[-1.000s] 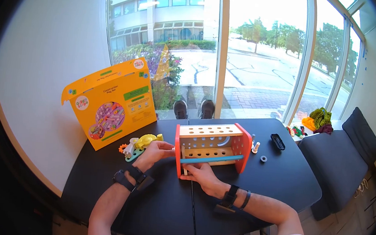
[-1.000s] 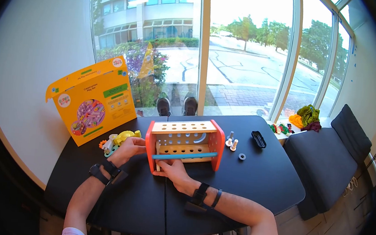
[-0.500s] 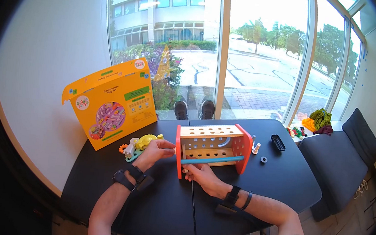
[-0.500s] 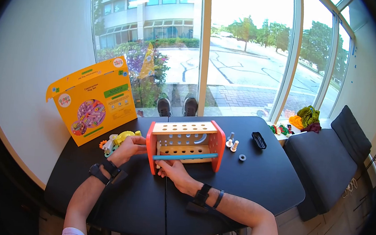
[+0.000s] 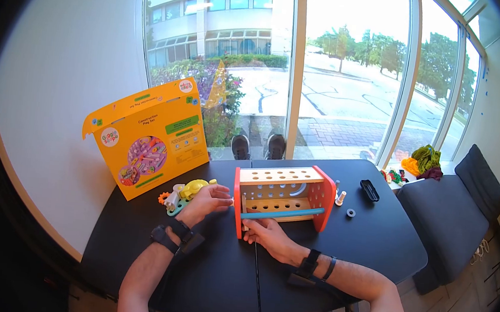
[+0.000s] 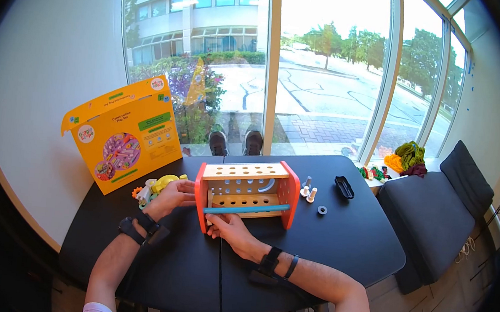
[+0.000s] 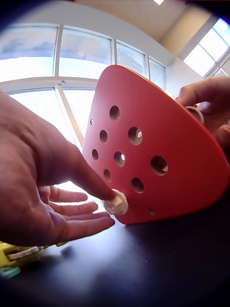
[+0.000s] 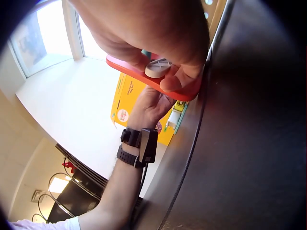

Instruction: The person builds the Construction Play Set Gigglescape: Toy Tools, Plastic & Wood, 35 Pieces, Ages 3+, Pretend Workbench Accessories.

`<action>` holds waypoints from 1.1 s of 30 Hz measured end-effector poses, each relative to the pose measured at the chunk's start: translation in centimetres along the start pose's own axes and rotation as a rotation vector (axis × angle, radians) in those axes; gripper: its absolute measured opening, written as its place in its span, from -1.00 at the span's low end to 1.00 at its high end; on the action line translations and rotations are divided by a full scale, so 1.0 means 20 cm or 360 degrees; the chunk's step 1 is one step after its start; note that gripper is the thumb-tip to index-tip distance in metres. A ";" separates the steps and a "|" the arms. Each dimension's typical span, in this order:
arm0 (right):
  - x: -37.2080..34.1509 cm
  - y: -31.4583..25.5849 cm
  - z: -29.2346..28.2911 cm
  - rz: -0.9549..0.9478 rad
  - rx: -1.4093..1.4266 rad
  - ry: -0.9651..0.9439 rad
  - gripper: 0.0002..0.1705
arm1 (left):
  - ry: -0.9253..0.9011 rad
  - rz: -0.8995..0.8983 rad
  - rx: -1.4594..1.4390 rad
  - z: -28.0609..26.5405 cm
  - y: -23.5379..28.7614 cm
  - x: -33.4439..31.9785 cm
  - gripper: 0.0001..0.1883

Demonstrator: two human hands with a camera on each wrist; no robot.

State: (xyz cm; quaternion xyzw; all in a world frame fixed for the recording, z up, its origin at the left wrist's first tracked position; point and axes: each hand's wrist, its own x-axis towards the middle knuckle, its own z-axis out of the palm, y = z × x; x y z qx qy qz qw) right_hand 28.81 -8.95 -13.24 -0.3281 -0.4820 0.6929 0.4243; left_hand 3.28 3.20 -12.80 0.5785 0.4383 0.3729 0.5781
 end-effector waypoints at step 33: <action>0.00 -0.01 -0.03 0.0039 0.0004 -0.0031 -0.64 | -0.0042 0.0165 -0.0013 0.02 0.00 0.02 -0.62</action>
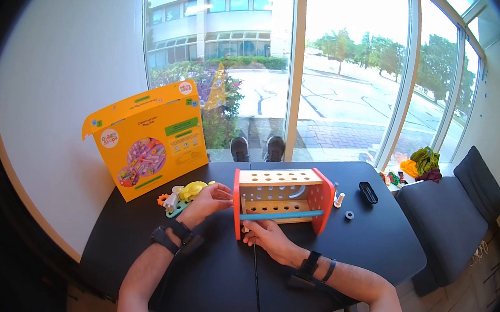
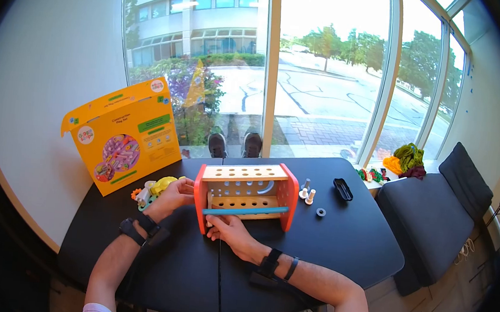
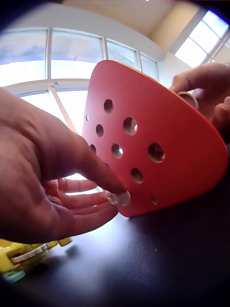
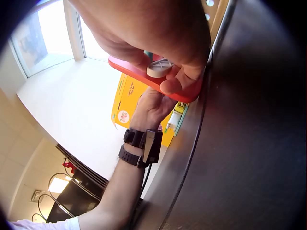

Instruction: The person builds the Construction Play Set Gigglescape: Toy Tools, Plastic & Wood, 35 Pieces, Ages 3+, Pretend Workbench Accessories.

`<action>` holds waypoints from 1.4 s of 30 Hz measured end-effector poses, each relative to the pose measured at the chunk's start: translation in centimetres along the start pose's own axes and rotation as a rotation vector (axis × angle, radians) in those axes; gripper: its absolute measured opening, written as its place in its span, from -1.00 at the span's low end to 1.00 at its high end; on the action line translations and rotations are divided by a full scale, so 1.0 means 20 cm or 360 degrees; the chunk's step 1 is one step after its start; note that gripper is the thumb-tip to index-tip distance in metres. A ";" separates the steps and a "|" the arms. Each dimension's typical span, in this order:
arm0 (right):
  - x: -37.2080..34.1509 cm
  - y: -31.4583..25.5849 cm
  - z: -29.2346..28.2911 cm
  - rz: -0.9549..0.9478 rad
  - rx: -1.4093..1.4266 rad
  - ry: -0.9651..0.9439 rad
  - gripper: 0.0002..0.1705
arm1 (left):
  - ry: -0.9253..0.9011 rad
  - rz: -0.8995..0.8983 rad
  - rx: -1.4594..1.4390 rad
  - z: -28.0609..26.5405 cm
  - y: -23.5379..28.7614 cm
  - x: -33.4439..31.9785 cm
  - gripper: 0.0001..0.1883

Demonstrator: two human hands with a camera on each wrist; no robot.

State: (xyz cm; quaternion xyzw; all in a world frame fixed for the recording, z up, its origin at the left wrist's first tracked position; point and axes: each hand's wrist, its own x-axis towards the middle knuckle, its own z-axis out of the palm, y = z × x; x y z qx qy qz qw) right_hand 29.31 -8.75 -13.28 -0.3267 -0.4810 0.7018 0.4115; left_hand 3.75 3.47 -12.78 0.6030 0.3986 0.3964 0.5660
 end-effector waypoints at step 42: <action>-0.02 -0.03 0.03 0.0016 0.0025 0.0007 -0.74 | -0.0054 0.0094 0.0170 0.01 -0.01 0.03 -0.52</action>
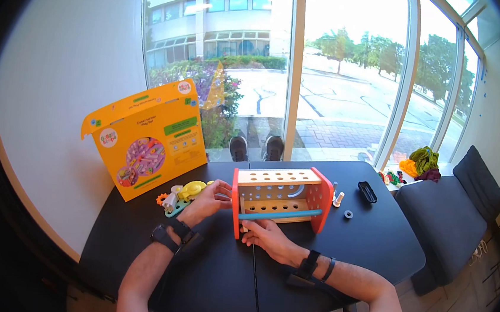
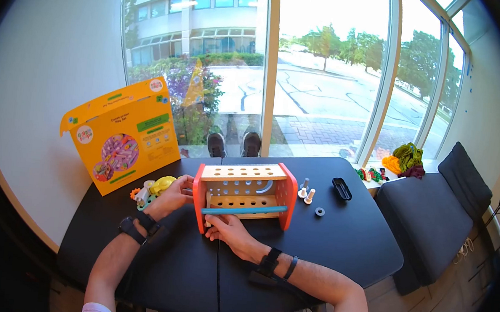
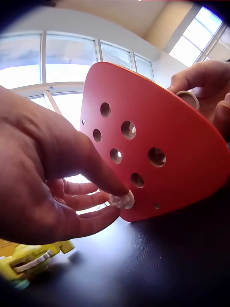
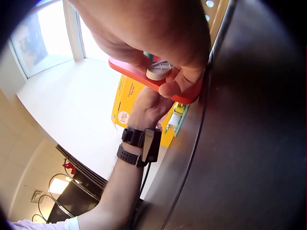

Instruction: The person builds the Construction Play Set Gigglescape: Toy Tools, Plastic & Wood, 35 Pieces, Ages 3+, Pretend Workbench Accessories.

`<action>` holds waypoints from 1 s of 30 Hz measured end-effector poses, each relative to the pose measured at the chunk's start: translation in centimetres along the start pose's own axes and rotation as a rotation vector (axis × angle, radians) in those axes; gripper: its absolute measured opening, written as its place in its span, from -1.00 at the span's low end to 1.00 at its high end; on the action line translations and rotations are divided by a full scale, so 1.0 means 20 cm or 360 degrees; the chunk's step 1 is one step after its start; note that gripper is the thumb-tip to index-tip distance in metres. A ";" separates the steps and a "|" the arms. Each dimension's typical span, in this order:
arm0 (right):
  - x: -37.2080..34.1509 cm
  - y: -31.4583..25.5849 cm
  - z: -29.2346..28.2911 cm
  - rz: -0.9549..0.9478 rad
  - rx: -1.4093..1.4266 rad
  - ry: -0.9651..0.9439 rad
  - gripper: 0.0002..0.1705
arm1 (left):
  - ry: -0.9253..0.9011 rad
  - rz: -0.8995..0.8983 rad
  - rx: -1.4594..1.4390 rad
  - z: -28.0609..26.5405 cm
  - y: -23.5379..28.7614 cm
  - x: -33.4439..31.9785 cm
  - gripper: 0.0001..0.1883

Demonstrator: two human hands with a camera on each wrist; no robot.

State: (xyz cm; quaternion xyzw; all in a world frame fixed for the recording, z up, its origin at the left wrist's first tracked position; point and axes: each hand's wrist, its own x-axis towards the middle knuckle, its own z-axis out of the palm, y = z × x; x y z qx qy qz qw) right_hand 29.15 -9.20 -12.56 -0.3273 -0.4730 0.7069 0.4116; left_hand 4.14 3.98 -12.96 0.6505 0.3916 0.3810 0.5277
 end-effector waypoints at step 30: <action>0.00 -0.01 0.00 -0.0002 0.0023 0.0024 -0.68 | 0.0079 0.0741 0.1473 0.11 0.15 -0.08 -0.86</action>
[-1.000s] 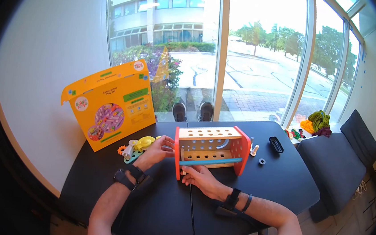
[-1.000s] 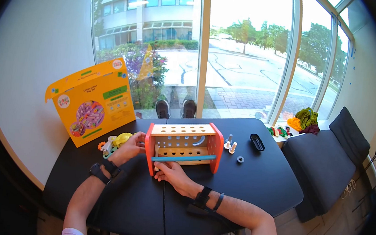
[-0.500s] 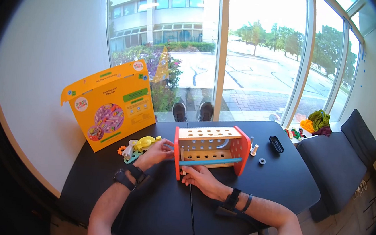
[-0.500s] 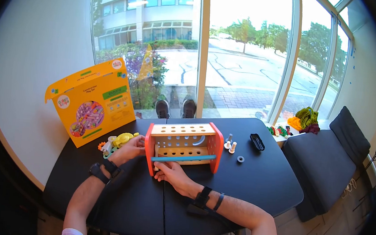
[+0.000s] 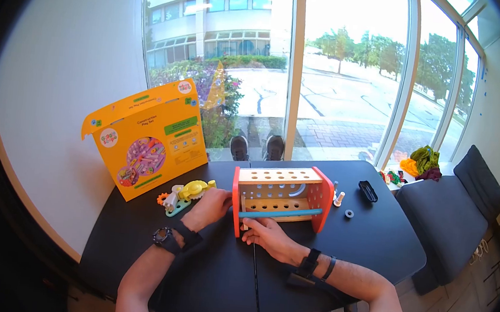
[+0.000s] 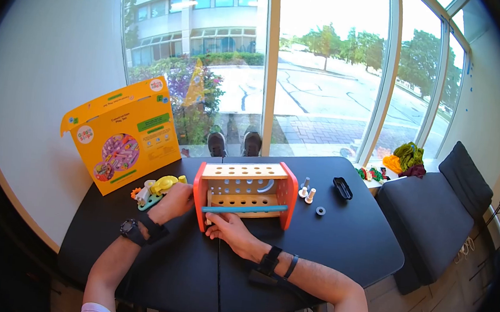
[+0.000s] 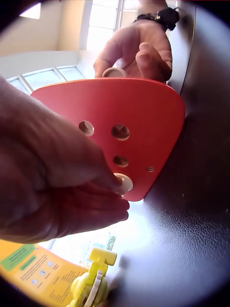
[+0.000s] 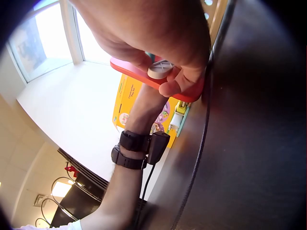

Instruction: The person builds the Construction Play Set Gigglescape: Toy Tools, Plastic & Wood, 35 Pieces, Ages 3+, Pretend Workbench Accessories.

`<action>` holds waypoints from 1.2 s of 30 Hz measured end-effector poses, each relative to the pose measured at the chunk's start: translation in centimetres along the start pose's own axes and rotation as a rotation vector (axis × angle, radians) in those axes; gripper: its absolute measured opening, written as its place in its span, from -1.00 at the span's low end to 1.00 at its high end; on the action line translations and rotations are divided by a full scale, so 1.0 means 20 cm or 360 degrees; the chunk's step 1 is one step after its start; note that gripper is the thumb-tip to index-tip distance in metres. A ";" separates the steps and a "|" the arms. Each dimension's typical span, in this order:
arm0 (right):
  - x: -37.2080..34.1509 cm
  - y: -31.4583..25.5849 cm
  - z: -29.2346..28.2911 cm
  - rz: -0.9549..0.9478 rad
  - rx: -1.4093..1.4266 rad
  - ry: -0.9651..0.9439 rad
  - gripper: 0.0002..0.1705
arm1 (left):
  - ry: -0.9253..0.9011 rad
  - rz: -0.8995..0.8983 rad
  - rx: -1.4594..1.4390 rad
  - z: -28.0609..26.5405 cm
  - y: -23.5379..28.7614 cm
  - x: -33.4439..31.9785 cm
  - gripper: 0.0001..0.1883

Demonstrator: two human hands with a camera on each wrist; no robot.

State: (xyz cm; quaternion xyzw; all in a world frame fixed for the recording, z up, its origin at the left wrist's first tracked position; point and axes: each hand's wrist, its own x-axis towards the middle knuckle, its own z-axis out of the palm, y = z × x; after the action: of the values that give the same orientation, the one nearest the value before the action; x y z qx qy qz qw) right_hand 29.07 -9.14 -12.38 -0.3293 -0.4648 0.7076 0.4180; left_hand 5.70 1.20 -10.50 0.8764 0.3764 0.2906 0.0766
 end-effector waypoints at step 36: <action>0.01 0.03 -0.05 0.0075 0.0155 -0.0041 -0.67 | -0.0082 0.0158 0.0370 0.02 -0.06 -0.01 -0.84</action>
State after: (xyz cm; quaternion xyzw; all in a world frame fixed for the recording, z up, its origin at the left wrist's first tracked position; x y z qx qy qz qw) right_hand 29.70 -8.72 -13.29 -0.3104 -0.4273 0.7432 0.4109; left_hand 5.02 1.89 -11.33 0.9041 0.3615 0.2258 -0.0303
